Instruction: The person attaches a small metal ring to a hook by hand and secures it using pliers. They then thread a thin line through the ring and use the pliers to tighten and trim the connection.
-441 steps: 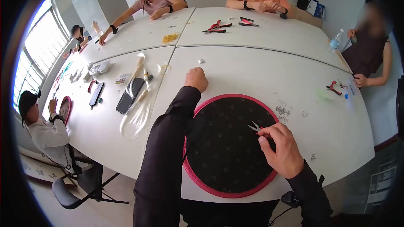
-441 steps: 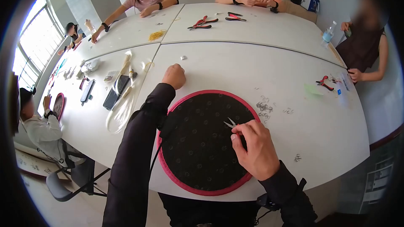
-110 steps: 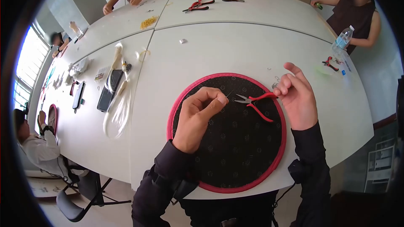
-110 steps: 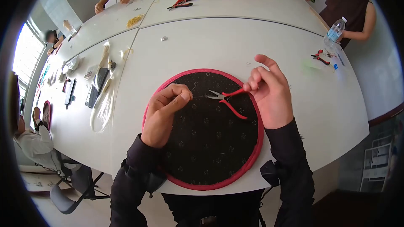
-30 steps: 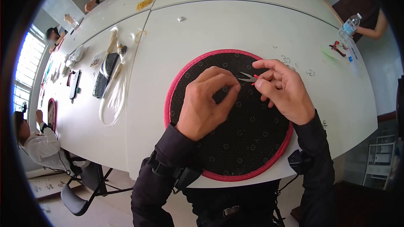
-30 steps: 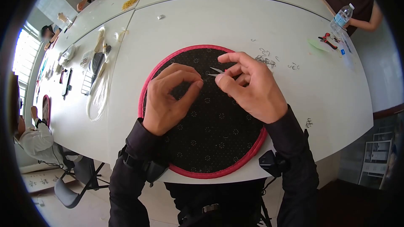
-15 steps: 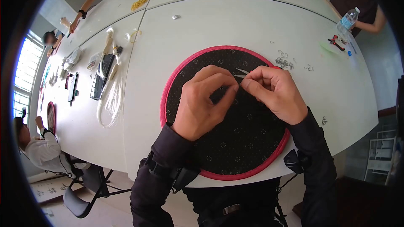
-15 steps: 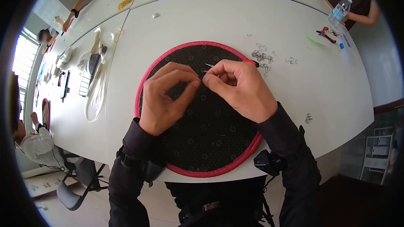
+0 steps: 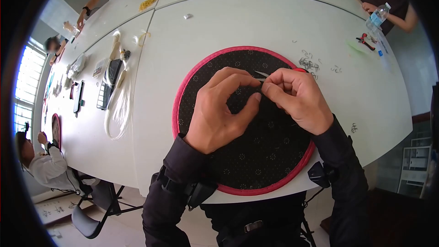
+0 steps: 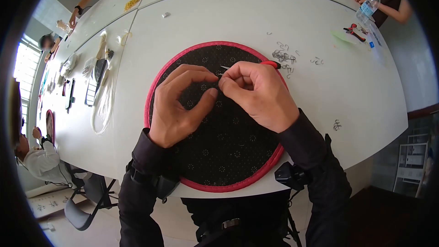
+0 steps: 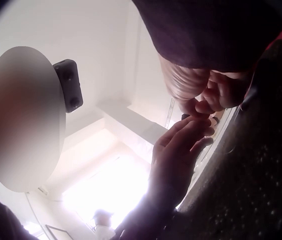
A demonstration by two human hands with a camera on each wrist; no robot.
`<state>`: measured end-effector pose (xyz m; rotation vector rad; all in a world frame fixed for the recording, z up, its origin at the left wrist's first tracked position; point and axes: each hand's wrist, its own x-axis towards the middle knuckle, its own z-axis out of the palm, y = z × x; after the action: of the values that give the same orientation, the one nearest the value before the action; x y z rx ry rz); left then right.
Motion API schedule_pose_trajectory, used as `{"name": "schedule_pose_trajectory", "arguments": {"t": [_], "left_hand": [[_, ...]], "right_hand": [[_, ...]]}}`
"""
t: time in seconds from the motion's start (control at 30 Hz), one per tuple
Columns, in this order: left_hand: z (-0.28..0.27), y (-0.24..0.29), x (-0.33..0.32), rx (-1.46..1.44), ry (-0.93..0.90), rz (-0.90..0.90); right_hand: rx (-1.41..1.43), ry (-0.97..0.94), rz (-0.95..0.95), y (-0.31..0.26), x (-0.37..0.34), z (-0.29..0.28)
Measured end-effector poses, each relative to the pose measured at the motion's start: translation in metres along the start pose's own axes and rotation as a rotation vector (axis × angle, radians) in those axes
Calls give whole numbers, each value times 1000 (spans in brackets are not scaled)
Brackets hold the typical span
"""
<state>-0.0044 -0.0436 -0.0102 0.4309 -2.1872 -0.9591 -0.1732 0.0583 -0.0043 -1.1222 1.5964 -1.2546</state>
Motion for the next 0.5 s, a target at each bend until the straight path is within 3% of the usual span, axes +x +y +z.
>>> {"name": "schedule_pose_trajectory", "arguments": {"t": [0.5], "left_hand": [[1,-5,-1,43,31,-52]], "right_hand": [[-62,21,-20,-3,0,-3]]}}
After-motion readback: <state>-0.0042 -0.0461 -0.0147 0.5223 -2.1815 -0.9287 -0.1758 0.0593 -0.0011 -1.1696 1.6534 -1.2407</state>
